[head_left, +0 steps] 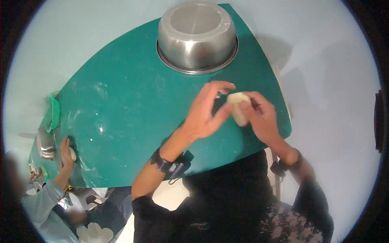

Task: Roll small pieces of dough into balls on a preparation surface.

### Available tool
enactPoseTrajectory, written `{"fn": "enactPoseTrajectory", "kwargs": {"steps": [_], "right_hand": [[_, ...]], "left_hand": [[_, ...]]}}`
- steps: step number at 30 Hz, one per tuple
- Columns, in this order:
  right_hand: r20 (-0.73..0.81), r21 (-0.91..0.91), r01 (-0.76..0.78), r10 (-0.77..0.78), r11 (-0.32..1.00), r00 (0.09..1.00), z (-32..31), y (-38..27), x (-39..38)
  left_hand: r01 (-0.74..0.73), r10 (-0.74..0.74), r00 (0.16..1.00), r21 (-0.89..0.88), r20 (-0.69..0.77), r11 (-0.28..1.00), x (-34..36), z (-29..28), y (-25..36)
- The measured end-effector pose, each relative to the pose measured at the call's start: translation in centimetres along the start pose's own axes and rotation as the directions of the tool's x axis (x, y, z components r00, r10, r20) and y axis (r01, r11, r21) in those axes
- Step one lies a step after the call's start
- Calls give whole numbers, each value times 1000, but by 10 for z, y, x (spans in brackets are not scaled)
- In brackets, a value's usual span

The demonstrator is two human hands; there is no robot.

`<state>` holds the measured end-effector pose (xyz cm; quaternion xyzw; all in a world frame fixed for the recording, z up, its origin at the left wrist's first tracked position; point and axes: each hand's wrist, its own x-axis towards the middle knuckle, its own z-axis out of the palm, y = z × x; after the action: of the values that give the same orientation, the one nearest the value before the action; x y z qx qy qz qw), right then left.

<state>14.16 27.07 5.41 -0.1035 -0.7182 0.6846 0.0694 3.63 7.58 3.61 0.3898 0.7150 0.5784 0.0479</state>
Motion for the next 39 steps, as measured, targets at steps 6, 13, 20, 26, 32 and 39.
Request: {"fn": "enactPoseTrajectory", "kwargs": {"steps": [6, 13, 20, 26, 32, 39], "right_hand": [[51, -327, 262, -259, 908, 964, -6, 18, 11], [-115, -42, -72, 67, 997, 991, -52, 9, 10], [-90, -105, 118, -128, 987, 988, -33, 36, 10], [-83, 125, -78, 88, 989, 993, -33, 39, 7], [-271, 159, -32, 75, 987, 960, -7, 19, 12], [-156, 97, 90, -74, 991, 985, -43, 74, 4]], "left_hand": [[-196, 159, 976, 278, 150, 940, -3, 14, 20], [-210, 81, 961, 506, 265, 837, -25, 7, 15], [-126, 7, 979, 576, 205, 808, -39, -27, 21], [233, -205, 972, 371, -113, 899, -65, -71, 20], [143, -173, 985, 611, -10, 778, -61, -51, 30], [-84, 12, 995, 783, 98, 616, -4, -37, 3]]}}
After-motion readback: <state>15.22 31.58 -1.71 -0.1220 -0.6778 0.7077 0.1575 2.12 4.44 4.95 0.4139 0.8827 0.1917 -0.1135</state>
